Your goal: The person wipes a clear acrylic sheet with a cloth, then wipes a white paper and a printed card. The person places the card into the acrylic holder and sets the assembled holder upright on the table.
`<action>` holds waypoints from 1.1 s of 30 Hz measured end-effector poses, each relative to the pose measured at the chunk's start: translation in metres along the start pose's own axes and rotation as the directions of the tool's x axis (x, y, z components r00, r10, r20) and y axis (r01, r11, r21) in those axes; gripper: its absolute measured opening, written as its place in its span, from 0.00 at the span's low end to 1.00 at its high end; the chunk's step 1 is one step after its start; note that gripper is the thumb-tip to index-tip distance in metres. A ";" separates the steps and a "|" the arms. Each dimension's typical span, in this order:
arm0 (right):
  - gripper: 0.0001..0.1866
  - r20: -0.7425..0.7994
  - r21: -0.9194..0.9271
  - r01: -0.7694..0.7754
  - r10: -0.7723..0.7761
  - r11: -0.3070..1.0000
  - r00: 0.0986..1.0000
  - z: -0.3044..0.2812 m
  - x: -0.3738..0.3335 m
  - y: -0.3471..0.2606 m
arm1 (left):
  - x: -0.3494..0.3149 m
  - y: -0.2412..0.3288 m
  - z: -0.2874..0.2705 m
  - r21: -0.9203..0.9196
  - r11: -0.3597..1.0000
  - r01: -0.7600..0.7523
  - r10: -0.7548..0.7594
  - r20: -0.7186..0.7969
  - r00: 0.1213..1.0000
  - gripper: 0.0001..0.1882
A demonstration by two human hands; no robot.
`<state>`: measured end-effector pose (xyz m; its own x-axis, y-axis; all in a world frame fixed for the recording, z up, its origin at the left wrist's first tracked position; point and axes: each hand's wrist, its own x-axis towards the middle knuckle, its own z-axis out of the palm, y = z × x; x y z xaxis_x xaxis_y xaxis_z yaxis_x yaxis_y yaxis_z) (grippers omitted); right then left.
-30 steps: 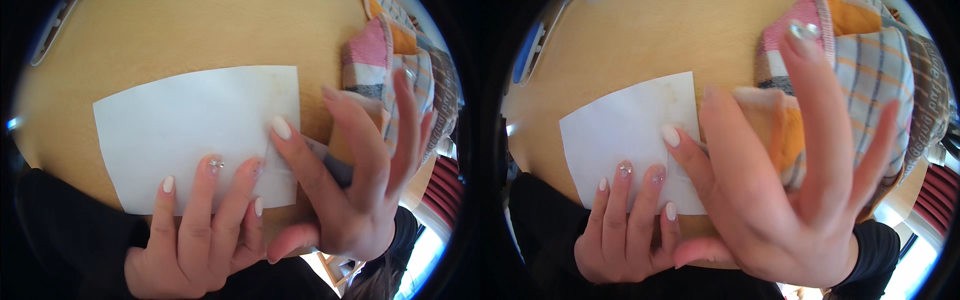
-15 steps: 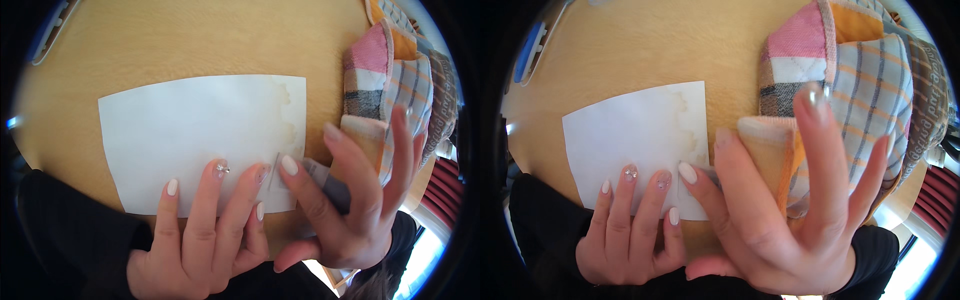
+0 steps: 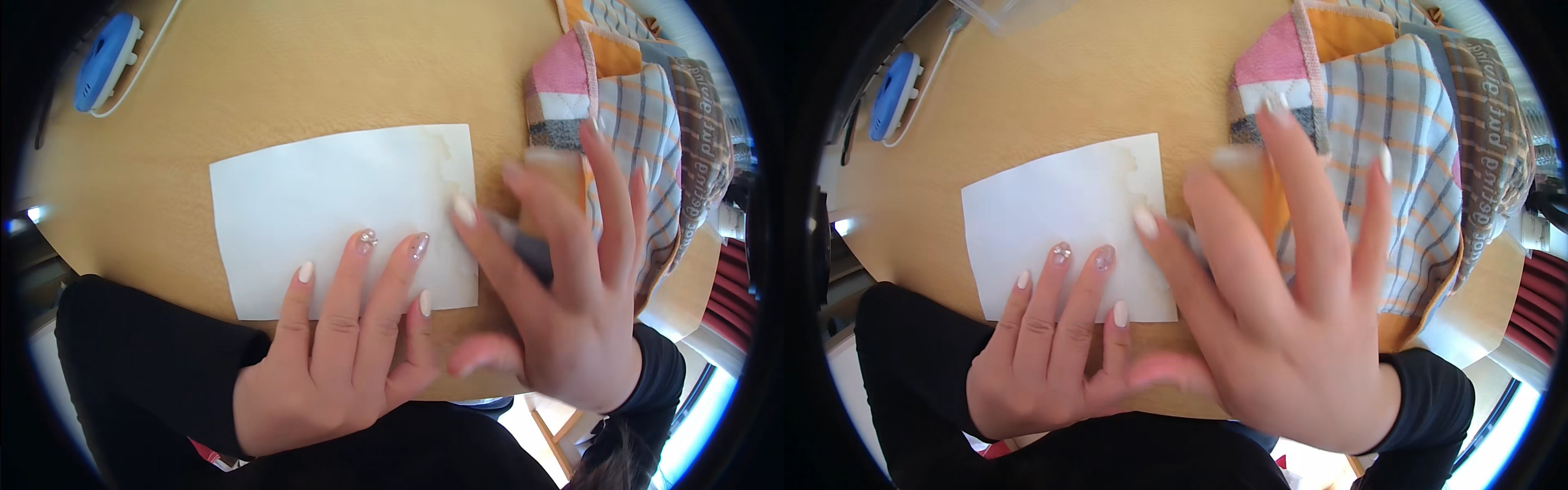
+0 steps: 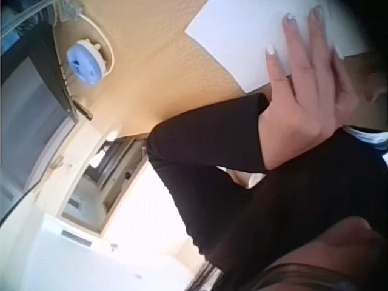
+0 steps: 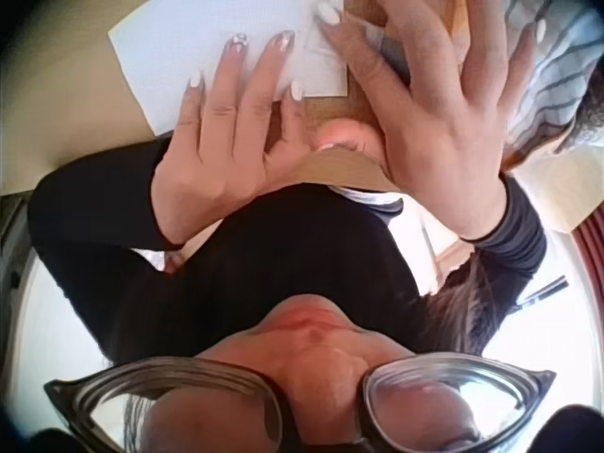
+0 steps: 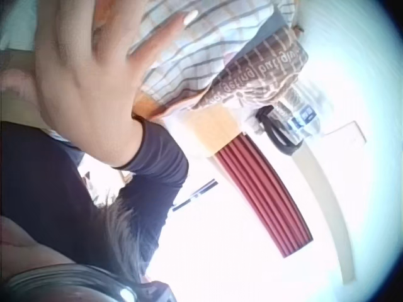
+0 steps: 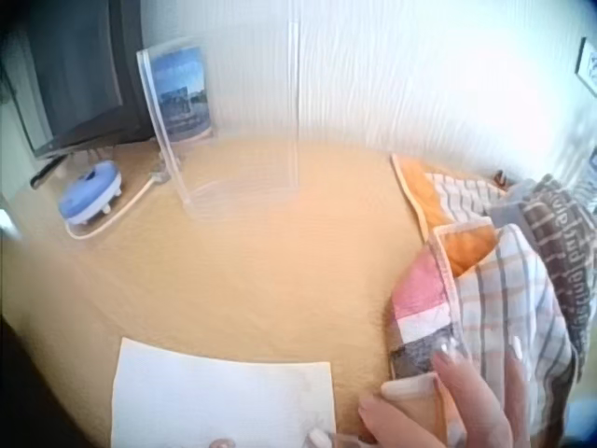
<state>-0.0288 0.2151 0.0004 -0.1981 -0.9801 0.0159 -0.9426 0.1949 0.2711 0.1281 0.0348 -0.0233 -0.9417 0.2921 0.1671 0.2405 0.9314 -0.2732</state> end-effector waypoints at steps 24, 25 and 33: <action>0.25 -0.184 0.165 -0.237 0.266 0.958 0.946 0.011 0.045 0.006 | 0.001 0.000 0.010 -0.014 0.999 -0.052 0.050 -0.139 0.989 0.11; 0.23 -0.200 0.207 -0.222 0.263 0.953 0.944 0.012 0.038 0.016 | 0.005 0.009 0.001 -0.065 0.997 -0.029 0.022 -0.103 0.994 0.15; 0.19 -0.274 0.354 -0.243 0.349 0.903 0.896 0.038 0.039 0.041 | -0.023 0.034 -0.001 -0.358 0.934 0.000 -0.135 -0.352 0.926 0.18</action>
<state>-0.0851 0.1865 -0.0249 -0.4324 -0.8211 0.3727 -0.8983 0.4280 -0.0993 0.1583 0.0603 -0.0353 -0.8216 0.2215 0.5252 0.3091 0.9473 0.0841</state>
